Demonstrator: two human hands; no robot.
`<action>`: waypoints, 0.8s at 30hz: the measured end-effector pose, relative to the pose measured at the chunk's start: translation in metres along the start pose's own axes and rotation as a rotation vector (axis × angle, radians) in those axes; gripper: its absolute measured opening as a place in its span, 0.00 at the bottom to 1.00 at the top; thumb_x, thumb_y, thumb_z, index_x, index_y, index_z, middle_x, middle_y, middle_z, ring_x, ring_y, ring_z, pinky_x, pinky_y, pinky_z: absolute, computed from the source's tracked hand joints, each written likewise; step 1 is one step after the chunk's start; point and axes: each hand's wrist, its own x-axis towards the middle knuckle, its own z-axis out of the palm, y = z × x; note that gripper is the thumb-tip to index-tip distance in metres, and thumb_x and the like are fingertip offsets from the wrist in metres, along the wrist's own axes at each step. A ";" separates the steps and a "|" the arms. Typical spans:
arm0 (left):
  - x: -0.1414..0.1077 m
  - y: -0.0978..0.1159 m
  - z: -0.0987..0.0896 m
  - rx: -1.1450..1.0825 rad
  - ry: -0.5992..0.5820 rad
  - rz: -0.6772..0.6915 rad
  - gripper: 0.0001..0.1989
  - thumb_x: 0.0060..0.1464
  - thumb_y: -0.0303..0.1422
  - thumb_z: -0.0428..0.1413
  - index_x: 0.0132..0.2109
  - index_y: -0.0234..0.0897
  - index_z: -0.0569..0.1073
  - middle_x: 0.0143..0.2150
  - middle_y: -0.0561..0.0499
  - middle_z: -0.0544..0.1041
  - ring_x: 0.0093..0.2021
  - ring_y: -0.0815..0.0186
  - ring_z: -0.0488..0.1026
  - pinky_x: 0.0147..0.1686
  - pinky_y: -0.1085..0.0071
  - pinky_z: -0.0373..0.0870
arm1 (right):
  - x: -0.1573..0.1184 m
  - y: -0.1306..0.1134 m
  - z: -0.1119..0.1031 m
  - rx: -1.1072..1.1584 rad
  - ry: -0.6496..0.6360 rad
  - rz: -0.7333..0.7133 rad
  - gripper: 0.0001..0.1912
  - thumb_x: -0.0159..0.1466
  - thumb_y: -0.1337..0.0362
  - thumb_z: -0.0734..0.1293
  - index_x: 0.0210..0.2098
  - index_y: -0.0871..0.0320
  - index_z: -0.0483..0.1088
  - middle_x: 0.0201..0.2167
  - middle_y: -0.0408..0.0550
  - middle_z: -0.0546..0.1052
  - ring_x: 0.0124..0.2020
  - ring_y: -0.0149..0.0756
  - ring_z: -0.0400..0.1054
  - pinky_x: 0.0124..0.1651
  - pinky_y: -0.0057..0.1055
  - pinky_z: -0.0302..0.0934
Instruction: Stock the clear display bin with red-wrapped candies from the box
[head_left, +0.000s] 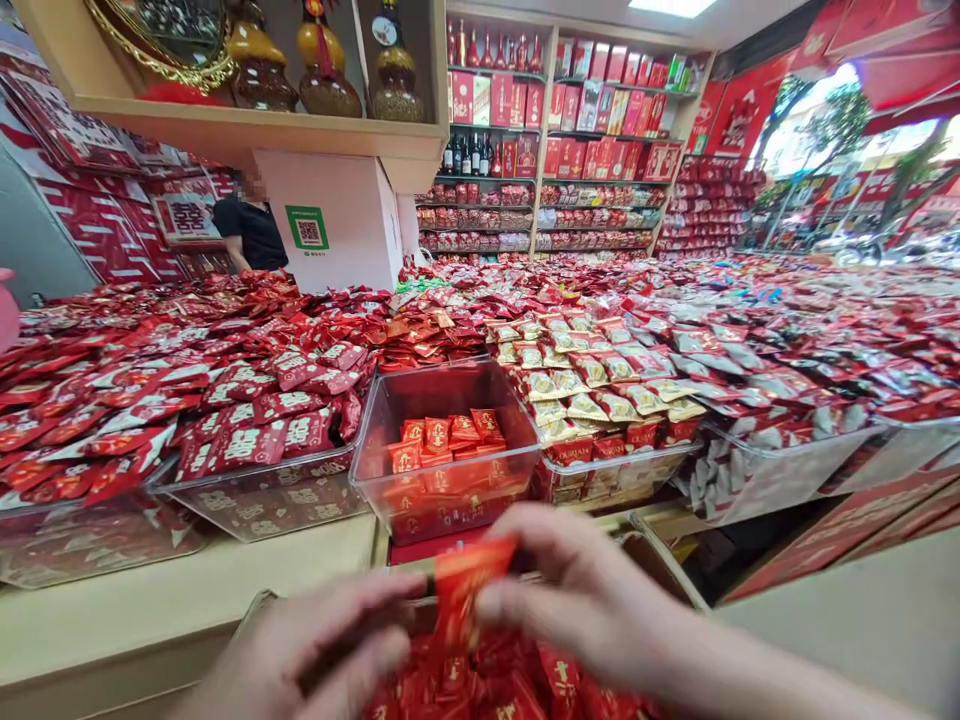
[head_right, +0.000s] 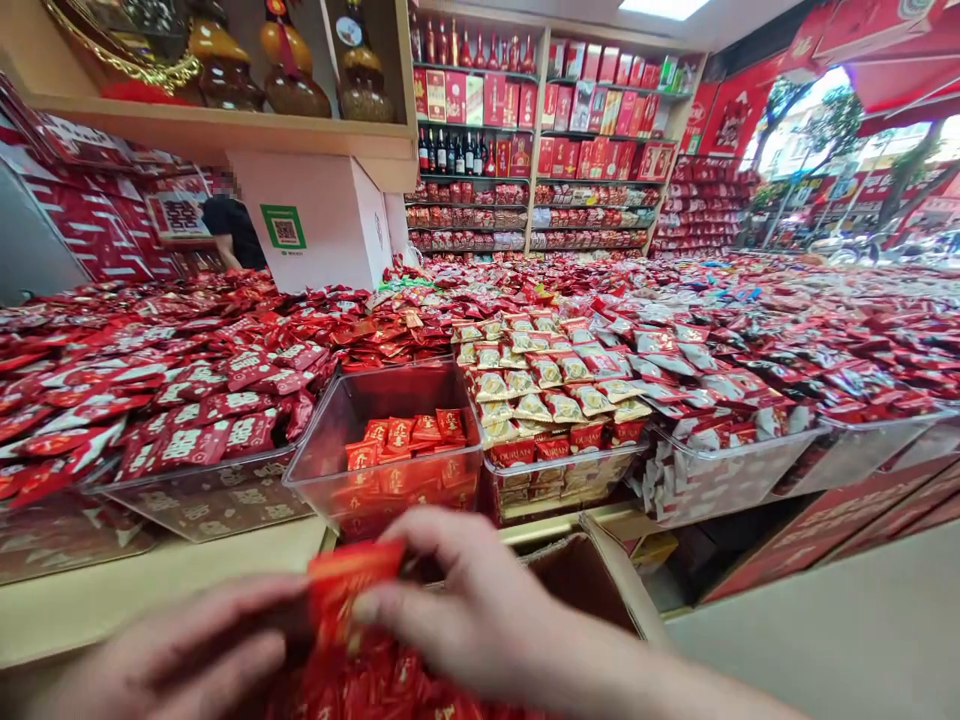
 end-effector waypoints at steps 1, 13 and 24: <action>0.017 0.009 -0.018 0.059 0.060 0.029 0.15 0.49 0.38 0.51 0.46 0.48 0.69 0.48 0.54 0.72 0.47 0.59 0.67 0.46 0.69 0.63 | 0.010 -0.012 -0.013 -0.046 0.080 -0.061 0.08 0.54 0.62 0.63 0.30 0.61 0.66 0.28 0.44 0.71 0.29 0.28 0.64 0.32 0.24 0.59; 0.165 0.020 -0.026 0.865 -0.371 -0.023 0.12 0.40 0.27 0.51 0.33 0.36 0.76 0.33 0.42 0.77 0.31 0.58 0.72 0.27 0.70 0.65 | 0.162 -0.008 -0.051 -0.937 0.258 0.192 0.17 0.50 0.70 0.64 0.41 0.63 0.63 0.31 0.49 0.72 0.30 0.32 0.66 0.30 0.24 0.58; 0.156 0.018 -0.028 0.823 -0.506 -0.012 0.12 0.36 0.29 0.50 0.28 0.35 0.77 0.26 0.42 0.76 0.24 0.56 0.69 0.22 0.65 0.63 | 0.199 0.019 -0.023 -1.075 0.039 0.371 0.18 0.48 0.74 0.64 0.40 0.64 0.66 0.27 0.50 0.74 0.24 0.31 0.67 0.23 0.23 0.59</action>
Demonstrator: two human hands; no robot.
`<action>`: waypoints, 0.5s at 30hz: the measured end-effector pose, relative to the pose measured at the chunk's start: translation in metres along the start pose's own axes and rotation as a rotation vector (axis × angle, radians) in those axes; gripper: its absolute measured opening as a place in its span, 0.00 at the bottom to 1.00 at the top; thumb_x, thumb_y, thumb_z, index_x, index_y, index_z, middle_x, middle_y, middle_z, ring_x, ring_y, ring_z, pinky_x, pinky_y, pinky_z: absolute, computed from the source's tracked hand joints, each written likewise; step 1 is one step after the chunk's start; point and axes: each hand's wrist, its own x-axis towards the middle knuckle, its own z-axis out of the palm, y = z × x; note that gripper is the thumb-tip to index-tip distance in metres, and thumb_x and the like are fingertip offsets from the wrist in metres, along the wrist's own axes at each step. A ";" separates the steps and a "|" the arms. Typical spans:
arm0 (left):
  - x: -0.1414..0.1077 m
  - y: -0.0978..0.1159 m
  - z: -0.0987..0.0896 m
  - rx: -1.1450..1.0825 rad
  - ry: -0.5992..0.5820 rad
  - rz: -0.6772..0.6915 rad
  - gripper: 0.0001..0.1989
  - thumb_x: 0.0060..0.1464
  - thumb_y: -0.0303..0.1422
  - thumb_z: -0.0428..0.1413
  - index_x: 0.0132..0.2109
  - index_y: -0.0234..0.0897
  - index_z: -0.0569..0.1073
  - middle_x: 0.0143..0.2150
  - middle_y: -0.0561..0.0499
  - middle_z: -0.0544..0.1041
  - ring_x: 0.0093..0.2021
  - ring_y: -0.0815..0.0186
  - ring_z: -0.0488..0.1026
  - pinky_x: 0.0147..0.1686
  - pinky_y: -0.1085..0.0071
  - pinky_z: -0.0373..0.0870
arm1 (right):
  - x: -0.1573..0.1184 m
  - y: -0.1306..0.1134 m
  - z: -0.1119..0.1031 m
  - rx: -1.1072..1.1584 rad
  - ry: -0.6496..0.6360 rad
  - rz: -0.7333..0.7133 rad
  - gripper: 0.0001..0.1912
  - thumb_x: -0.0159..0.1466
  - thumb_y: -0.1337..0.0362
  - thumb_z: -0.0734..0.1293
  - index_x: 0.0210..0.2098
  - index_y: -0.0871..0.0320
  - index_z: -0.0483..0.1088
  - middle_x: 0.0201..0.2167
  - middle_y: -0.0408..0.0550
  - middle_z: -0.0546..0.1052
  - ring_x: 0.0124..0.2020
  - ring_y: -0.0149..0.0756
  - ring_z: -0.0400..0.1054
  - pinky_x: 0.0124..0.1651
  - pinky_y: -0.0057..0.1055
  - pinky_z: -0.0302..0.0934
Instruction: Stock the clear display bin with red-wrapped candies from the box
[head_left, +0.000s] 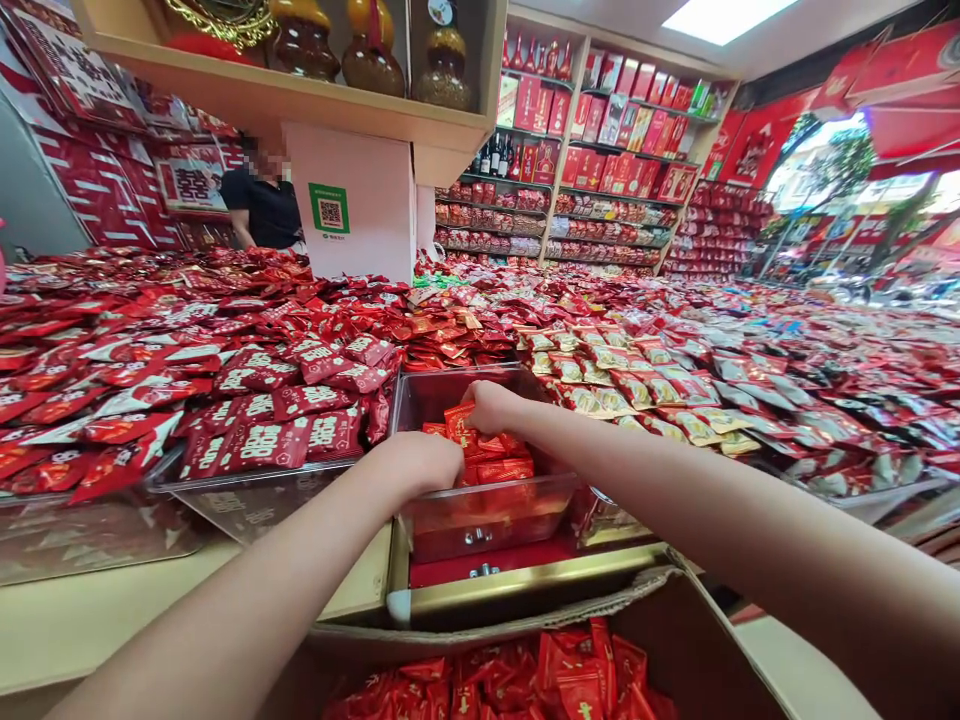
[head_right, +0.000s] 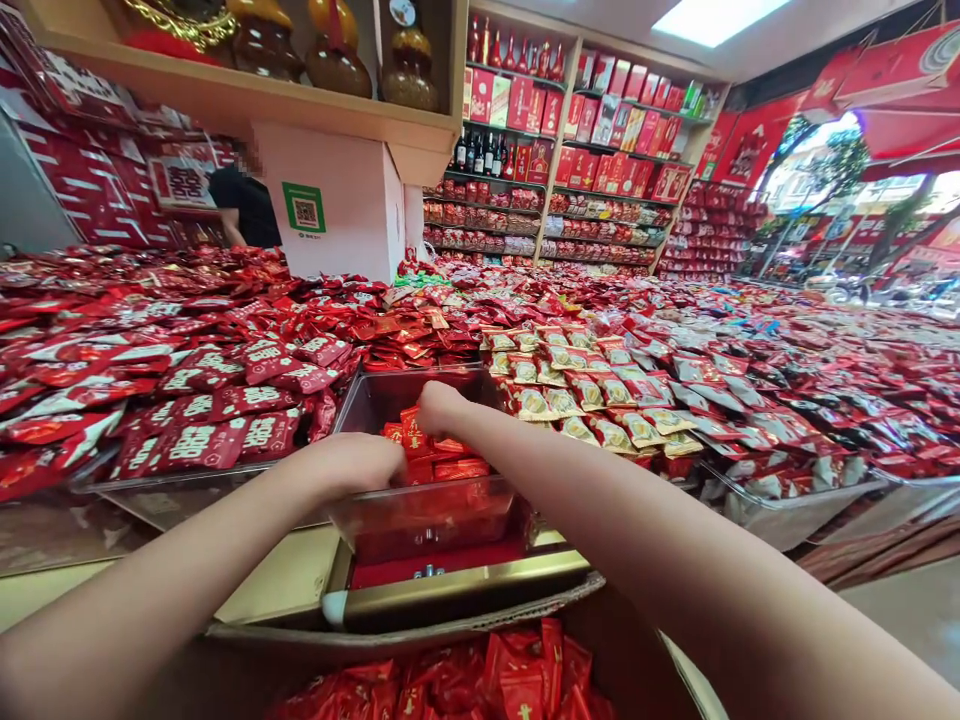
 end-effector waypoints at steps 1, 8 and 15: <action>0.000 0.000 0.000 -0.004 -0.020 0.018 0.11 0.36 0.29 0.50 0.27 0.35 0.77 0.25 0.43 0.76 0.23 0.58 0.68 0.22 0.65 0.62 | 0.003 0.001 0.004 0.026 0.014 -0.004 0.17 0.49 0.74 0.64 0.40 0.64 0.66 0.28 0.50 0.74 0.23 0.30 0.67 0.22 0.22 0.59; 0.007 -0.003 0.004 -0.109 -0.120 0.146 0.15 0.38 0.25 0.48 0.30 0.36 0.78 0.20 0.49 0.72 0.19 0.65 0.62 0.19 0.70 0.58 | 0.013 0.008 0.021 0.244 0.027 -0.021 0.14 0.49 0.74 0.63 0.38 0.64 0.65 0.28 0.49 0.72 0.20 0.25 0.63 0.18 0.19 0.57; 0.013 -0.009 0.000 -0.279 -0.364 0.203 0.13 0.37 0.33 0.54 0.33 0.40 0.77 0.21 0.55 0.74 0.18 0.69 0.63 0.18 0.75 0.61 | 0.014 0.011 0.019 0.374 0.054 0.000 0.13 0.51 0.74 0.62 0.37 0.62 0.64 0.27 0.47 0.70 0.17 0.22 0.61 0.18 0.20 0.58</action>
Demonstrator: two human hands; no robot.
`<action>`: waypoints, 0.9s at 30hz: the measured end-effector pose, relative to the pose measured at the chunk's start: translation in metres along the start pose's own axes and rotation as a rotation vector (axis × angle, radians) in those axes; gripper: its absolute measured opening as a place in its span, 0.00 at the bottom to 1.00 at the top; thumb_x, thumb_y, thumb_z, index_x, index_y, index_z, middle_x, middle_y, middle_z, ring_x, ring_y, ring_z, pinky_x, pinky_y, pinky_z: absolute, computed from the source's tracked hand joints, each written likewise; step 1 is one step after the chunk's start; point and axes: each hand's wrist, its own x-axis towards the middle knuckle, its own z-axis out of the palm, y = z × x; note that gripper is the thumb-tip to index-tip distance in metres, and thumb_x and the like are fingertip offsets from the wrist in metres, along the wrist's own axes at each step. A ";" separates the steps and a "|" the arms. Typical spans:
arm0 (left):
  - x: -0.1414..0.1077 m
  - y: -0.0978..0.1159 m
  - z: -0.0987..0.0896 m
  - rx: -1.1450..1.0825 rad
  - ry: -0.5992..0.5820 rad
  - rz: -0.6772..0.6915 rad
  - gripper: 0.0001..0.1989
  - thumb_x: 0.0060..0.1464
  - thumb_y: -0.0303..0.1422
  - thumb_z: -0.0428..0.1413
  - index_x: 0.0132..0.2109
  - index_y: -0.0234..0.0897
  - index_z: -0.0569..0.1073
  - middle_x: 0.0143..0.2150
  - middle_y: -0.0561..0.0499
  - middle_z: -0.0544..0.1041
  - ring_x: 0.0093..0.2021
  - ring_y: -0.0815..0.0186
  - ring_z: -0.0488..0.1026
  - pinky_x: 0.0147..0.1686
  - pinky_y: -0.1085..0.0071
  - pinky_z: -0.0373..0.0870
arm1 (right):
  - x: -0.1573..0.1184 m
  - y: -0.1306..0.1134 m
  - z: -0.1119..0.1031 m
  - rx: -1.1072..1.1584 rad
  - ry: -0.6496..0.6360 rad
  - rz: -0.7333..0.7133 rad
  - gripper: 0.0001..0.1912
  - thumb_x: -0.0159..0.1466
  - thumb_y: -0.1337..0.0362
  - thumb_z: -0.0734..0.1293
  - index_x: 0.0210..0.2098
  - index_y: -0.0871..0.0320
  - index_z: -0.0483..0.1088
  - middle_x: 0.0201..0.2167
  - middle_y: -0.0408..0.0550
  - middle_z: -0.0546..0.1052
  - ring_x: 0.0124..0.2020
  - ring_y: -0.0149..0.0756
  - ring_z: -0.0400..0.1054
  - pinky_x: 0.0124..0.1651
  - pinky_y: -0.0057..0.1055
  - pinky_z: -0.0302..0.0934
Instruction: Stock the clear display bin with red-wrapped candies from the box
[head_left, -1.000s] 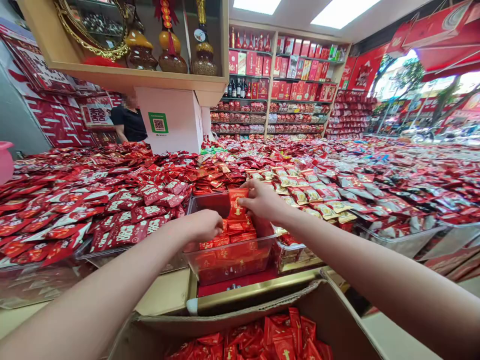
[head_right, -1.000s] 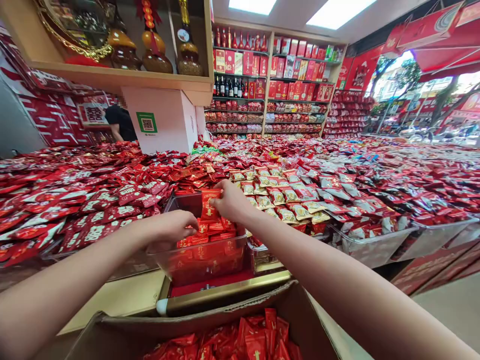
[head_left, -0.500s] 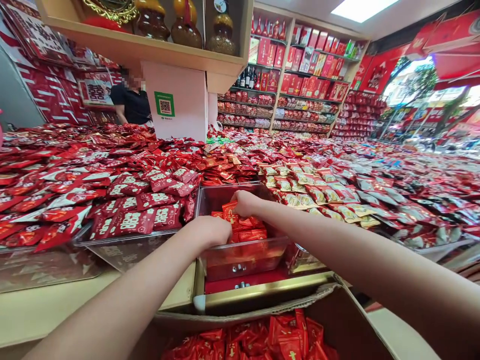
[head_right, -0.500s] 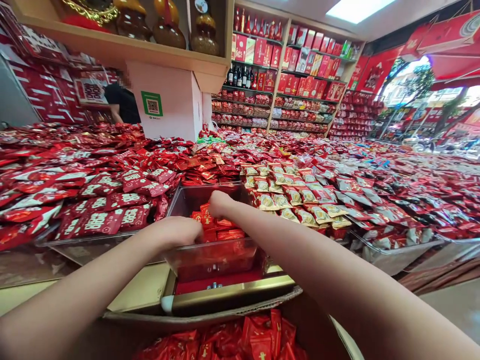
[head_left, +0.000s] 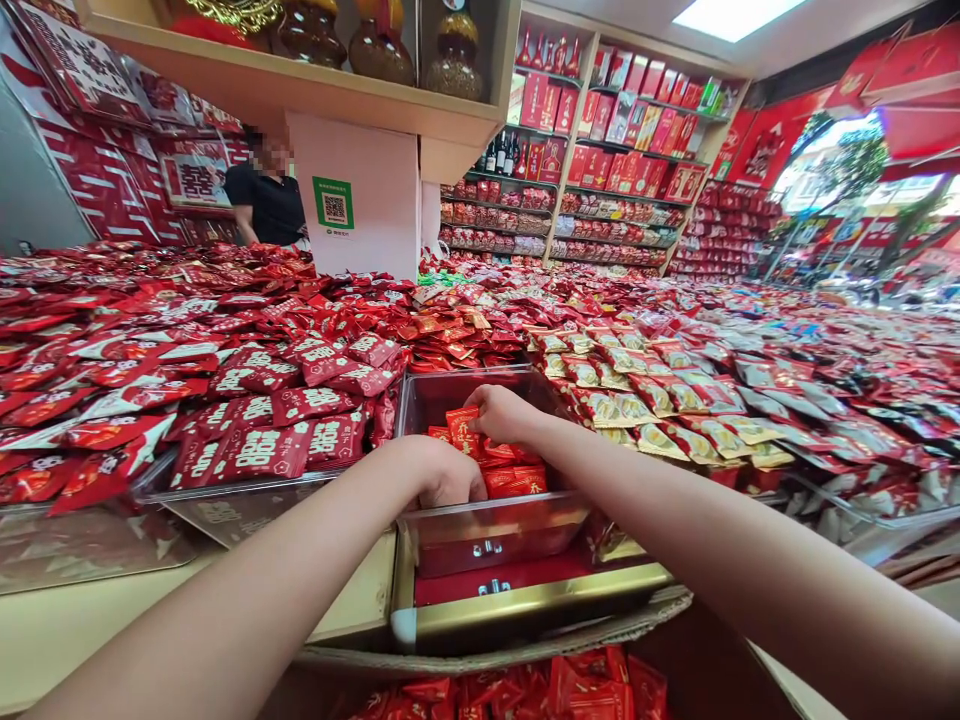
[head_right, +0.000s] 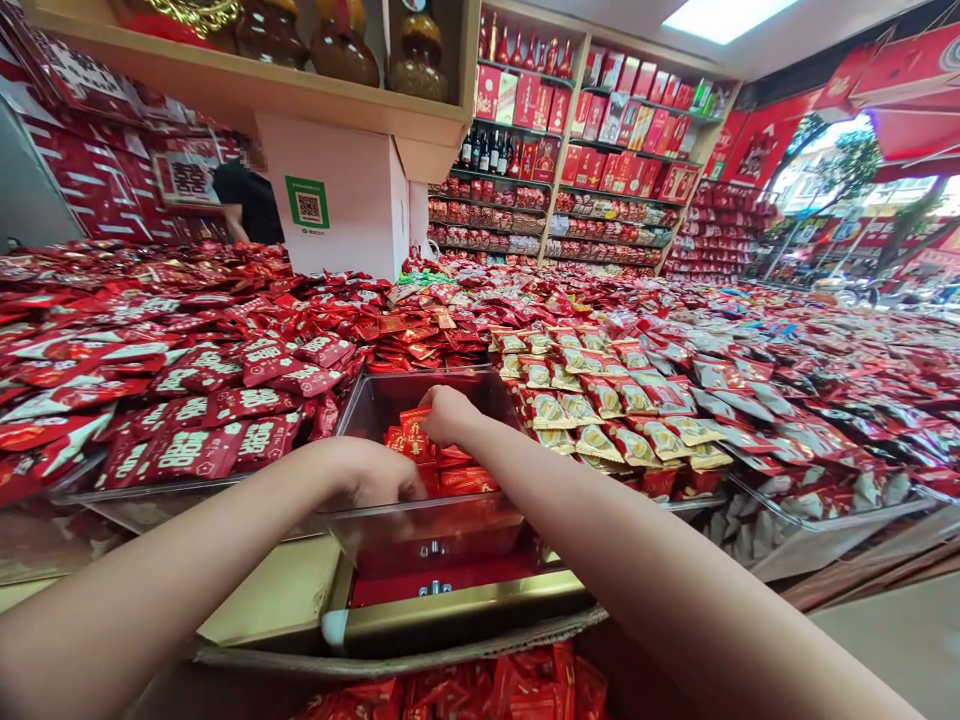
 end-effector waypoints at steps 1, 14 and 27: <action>0.000 0.000 -0.001 -0.003 -0.023 -0.003 0.13 0.36 0.33 0.55 0.34 0.40 0.77 0.21 0.55 0.74 0.19 0.70 0.63 0.18 0.75 0.61 | 0.000 0.000 0.000 0.001 -0.006 0.000 0.13 0.50 0.74 0.63 0.37 0.62 0.64 0.26 0.46 0.70 0.17 0.22 0.60 0.17 0.20 0.58; 0.005 0.000 0.003 0.165 0.295 -0.174 0.17 0.41 0.25 0.49 0.41 0.35 0.72 0.38 0.45 0.76 0.34 0.59 0.71 0.28 0.70 0.65 | 0.002 -0.001 -0.008 -0.188 0.137 -0.073 0.16 0.48 0.73 0.64 0.38 0.62 0.66 0.32 0.48 0.73 0.33 0.33 0.67 0.34 0.25 0.59; 0.007 0.006 0.000 0.133 0.335 -0.260 0.19 0.40 0.23 0.48 0.43 0.34 0.71 0.41 0.42 0.75 0.38 0.56 0.72 0.34 0.67 0.66 | -0.004 -0.004 -0.017 -0.295 0.183 -0.001 0.19 0.51 0.73 0.62 0.43 0.65 0.63 0.40 0.54 0.72 0.43 0.38 0.65 0.41 0.26 0.59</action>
